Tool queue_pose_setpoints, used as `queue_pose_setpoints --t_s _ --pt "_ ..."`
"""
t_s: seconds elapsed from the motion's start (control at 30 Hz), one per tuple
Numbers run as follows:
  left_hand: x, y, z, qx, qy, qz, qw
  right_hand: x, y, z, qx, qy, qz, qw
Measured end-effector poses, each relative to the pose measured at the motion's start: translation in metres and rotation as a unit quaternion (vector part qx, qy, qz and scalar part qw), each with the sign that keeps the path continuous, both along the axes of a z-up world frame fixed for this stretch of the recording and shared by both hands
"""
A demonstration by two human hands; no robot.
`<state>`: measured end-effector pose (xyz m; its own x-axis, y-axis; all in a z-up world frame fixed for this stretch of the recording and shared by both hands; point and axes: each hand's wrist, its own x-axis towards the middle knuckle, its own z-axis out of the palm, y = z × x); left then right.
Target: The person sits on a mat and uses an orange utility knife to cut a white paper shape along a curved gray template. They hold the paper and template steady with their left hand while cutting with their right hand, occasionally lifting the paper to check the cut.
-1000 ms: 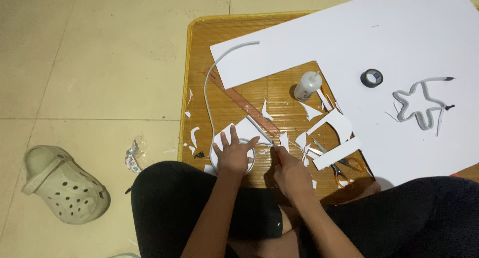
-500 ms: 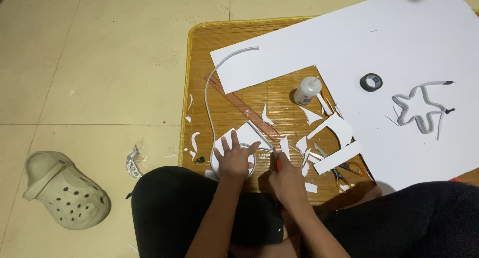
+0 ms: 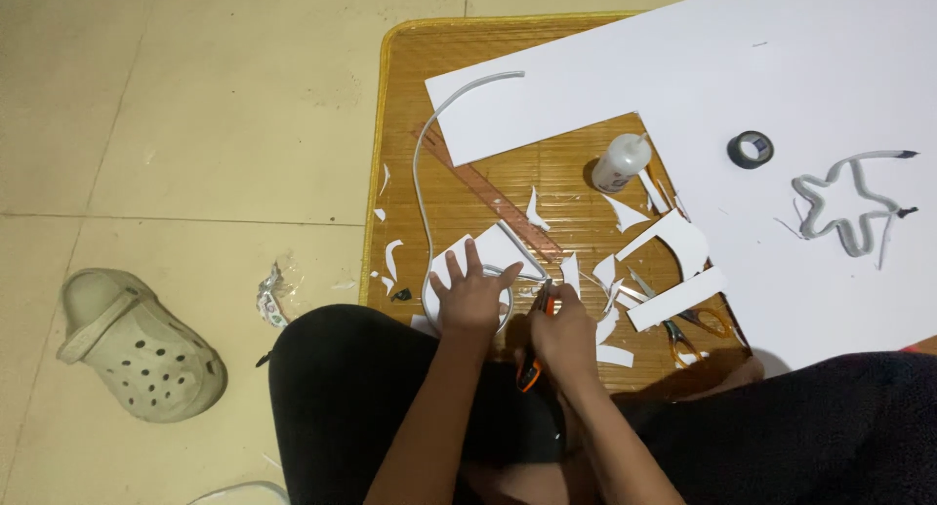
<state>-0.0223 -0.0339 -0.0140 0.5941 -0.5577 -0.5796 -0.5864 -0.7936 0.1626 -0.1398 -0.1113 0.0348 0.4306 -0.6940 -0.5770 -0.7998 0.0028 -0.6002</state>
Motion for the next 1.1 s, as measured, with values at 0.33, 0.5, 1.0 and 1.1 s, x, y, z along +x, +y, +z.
queue_pose_setpoints --t_s 0.33,0.5,1.0,1.1 --pt "0.004 0.002 -0.020 -0.027 -0.015 -0.011 0.999 0.022 0.022 0.007 0.025 -0.002 -0.104 0.994" --pt "0.005 0.003 -0.046 -0.030 -0.037 -0.012 0.999 0.023 0.037 0.006 0.048 -0.007 -0.122 0.991" --pt "0.025 0.032 -0.045 -0.306 -0.151 0.064 0.938 -0.039 -0.063 0.011 -0.130 0.111 0.103 0.980" --pt "0.017 0.031 -0.041 -0.306 -0.179 0.056 0.933 -0.030 -0.068 0.012 -0.184 0.136 0.134 0.964"
